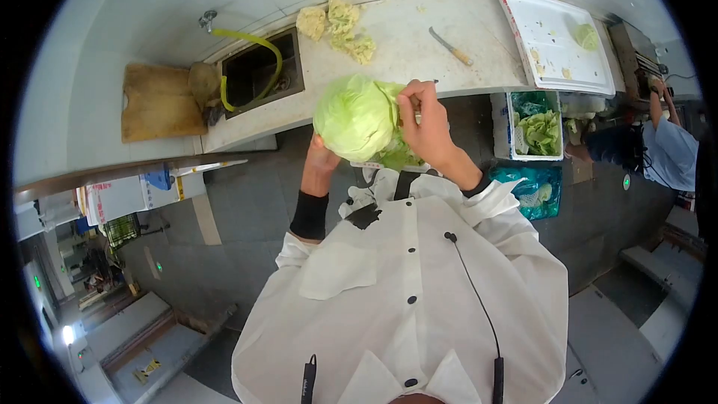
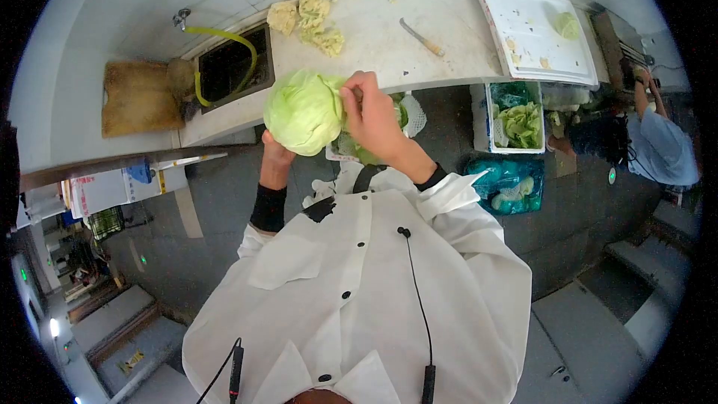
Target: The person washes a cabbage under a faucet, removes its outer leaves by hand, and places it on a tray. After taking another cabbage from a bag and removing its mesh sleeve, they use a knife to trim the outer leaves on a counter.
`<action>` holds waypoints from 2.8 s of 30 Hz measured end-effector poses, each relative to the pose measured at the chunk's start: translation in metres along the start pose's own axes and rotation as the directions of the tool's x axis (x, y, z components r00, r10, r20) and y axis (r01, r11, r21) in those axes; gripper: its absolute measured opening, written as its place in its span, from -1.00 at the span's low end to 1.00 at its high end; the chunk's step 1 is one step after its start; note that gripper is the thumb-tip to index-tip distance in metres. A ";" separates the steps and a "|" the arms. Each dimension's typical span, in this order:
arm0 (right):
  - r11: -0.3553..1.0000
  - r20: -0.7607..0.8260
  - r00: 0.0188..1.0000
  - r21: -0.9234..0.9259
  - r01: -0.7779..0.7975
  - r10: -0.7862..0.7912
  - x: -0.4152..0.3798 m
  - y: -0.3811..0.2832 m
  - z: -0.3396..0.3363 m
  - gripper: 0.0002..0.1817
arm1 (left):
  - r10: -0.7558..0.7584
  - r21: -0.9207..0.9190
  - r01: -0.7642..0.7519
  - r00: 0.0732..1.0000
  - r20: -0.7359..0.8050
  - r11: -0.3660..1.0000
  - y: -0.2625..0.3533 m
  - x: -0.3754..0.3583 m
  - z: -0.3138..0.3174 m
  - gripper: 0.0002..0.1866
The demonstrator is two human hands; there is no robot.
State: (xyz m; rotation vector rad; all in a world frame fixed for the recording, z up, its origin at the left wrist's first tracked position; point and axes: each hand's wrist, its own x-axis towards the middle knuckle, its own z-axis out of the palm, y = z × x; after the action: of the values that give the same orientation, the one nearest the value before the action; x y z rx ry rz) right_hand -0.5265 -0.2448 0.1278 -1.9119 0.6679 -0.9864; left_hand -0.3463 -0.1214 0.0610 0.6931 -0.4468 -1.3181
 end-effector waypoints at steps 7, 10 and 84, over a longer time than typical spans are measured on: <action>0.861 0.122 0.949 0.401 -0.314 0.289 0.010 -0.007 -0.012 -0.70 | -0.022 0.058 0.022 1.000 -0.009 0.998 0.002 0.001 0.006 0.20; 0.989 0.006 0.992 0.080 -0.124 0.124 0.008 -0.025 -0.005 -0.75 | 0.033 0.104 -0.037 0.999 0.039 0.994 0.002 0.006 0.007 0.25; 0.926 0.331 0.871 -0.234 -0.296 0.362 -0.022 0.026 -0.030 -0.89 | 0.141 0.083 -0.132 0.983 -0.121 0.988 0.001 0.014 0.010 -0.13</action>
State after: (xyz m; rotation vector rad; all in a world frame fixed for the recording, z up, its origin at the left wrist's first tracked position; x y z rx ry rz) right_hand -0.5659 -0.2545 0.1063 -1.9758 0.8426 -0.3441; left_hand -0.3494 -0.1374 0.0679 0.7901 -0.4349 -1.1258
